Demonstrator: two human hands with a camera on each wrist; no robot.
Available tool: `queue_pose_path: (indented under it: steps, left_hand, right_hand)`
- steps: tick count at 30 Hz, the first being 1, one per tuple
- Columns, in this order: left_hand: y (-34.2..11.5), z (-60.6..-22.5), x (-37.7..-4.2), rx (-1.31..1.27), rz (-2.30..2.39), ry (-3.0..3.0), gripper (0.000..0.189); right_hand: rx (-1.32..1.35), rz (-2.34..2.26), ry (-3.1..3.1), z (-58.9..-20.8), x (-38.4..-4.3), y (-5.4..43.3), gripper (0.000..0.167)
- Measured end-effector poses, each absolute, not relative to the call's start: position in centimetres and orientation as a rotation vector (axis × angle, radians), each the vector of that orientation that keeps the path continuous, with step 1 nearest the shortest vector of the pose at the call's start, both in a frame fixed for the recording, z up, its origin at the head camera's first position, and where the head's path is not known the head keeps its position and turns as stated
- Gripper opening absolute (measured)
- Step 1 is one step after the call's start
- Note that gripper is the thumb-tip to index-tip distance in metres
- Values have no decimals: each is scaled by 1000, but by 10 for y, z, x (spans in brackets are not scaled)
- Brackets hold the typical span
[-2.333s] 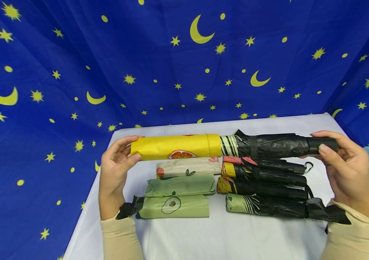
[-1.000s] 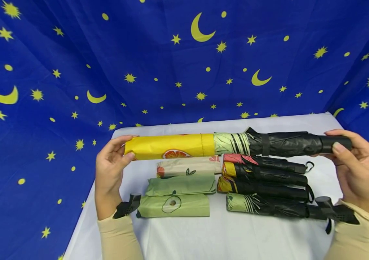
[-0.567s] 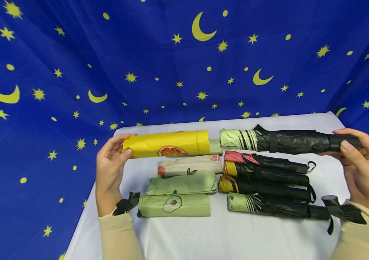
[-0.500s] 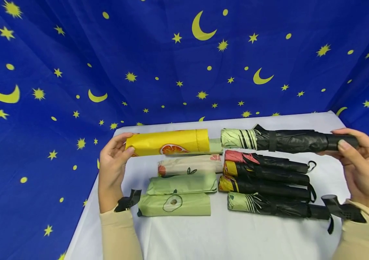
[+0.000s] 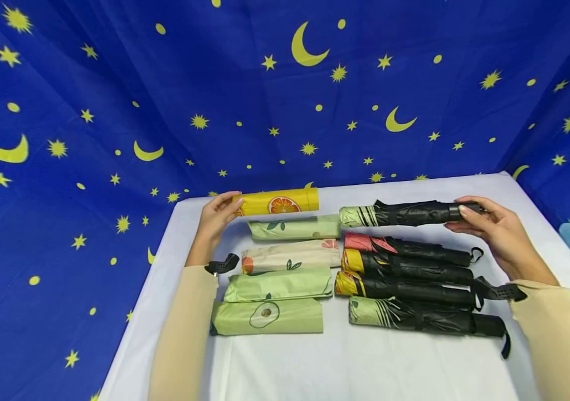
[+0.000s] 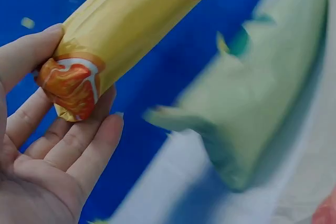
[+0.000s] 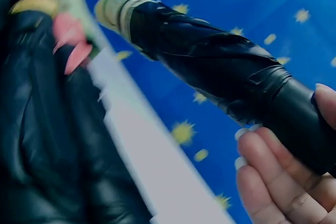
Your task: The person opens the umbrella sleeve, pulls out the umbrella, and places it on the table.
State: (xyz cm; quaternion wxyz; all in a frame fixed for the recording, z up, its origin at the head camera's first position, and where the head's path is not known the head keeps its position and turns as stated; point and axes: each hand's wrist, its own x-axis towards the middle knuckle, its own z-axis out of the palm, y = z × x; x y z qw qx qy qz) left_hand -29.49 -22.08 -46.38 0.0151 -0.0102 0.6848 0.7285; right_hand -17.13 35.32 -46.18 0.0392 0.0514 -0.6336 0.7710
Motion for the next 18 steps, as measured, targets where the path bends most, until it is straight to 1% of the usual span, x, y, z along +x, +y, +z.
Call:
queue_pose_path:
  steps: [5,8,9,12,14,18]
  left_hand:
    - [-207,-486,-306,-102,2133,2164,52]
    - [-201,-494,-306,-89,2063,2192,52]
    - [-200,-495,-305,-73,2016,2220,51]
    - [-198,-498,-302,-18,1833,2340,49]
    - [-197,-499,-299,29,1684,2439,46]
    - [-196,-498,-295,136,1429,2634,41]
  right_hand:
    - [0,2384,-2139,-486,-185,358,30]
    - [-85,2294,-2341,-495,-188,360,38]
    - [-106,2251,-2409,-497,-189,360,43]
    - [-164,1990,-2664,-502,-191,361,60]
    - [-155,1815,-2800,-505,-191,361,66]
    - [-98,1439,-3014,-504,-188,360,67]
